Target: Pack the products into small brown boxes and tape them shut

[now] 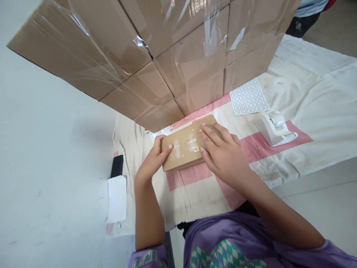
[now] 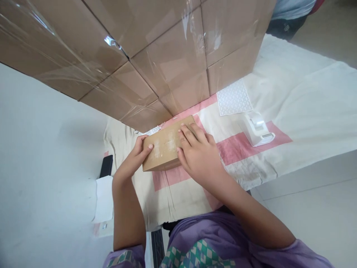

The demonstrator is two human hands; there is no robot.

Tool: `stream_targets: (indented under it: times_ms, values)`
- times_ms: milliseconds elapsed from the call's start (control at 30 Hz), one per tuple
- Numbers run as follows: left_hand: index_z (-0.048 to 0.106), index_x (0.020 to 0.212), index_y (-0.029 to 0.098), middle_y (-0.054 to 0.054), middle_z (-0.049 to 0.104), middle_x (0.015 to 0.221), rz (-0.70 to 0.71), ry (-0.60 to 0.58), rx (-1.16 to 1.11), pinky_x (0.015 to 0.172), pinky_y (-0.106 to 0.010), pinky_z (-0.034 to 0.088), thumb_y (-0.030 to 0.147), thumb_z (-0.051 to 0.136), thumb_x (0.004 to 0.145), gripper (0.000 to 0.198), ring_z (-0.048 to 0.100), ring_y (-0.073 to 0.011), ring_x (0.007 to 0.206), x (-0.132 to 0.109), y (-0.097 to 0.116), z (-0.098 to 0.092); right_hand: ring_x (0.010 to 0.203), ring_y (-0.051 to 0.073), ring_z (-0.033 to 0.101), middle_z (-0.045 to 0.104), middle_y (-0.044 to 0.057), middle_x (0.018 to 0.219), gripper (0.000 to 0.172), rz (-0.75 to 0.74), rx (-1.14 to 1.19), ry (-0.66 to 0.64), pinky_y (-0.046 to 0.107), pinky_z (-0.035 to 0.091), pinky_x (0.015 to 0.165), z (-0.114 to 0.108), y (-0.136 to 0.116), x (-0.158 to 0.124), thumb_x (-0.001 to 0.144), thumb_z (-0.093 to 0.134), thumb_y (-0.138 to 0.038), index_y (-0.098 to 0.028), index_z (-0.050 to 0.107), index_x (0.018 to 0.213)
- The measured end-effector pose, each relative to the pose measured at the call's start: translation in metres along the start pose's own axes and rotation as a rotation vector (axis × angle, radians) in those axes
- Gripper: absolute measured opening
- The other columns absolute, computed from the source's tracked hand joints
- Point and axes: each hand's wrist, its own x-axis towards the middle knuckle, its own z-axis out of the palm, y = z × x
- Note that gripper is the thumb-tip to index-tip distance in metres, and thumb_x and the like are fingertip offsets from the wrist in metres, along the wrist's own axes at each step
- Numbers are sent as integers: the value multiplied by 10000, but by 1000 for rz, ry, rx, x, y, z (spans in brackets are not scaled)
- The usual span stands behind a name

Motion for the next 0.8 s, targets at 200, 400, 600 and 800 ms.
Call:
stream_targets:
  times_ms: [200, 400, 600, 800]
  values:
    - [361, 1332, 272, -88, 523, 1317, 22, -193, -44, 850, -288, 528, 516, 739, 861, 651, 585, -238, 1162, -10, 1, -12, 1455, 329, 462, 554, 108, 1551, 442, -35, 1, 29, 485, 473, 1056, 1, 2, -1, 1038, 448, -275, -127, 613, 1420]
    - [461, 1106, 263, -10, 602, 1074, -11, -24, -17, 768, -270, 465, 525, 566, 981, 308, 584, -178, 937, -23, -3, 1, 1338, 309, 588, 666, 83, 1432, 397, -126, 81, 125, 468, 533, 1037, 5, 12, -4, 970, 552, -252, -139, 673, 1331]
    - [545, 1045, 254, -14, 638, 966, 10, 29, -74, 723, -284, 431, 549, 472, 1024, 304, 578, -185, 853, -43, -14, 8, 1220, 319, 657, 740, 74, 1306, 424, -187, 263, 159, 487, 569, 977, -8, 12, -33, 871, 684, -230, -231, 679, 1295]
    - [603, 1116, 226, -91, 676, 1165, 80, 186, -126, 903, -372, 513, 587, 421, 1010, 418, 638, -250, 1073, -8, -64, 7, 887, 340, 654, 685, 99, 885, 299, -28, 924, 387, 539, 515, 734, -3, 52, -41, 958, 451, -369, -314, 745, 976]
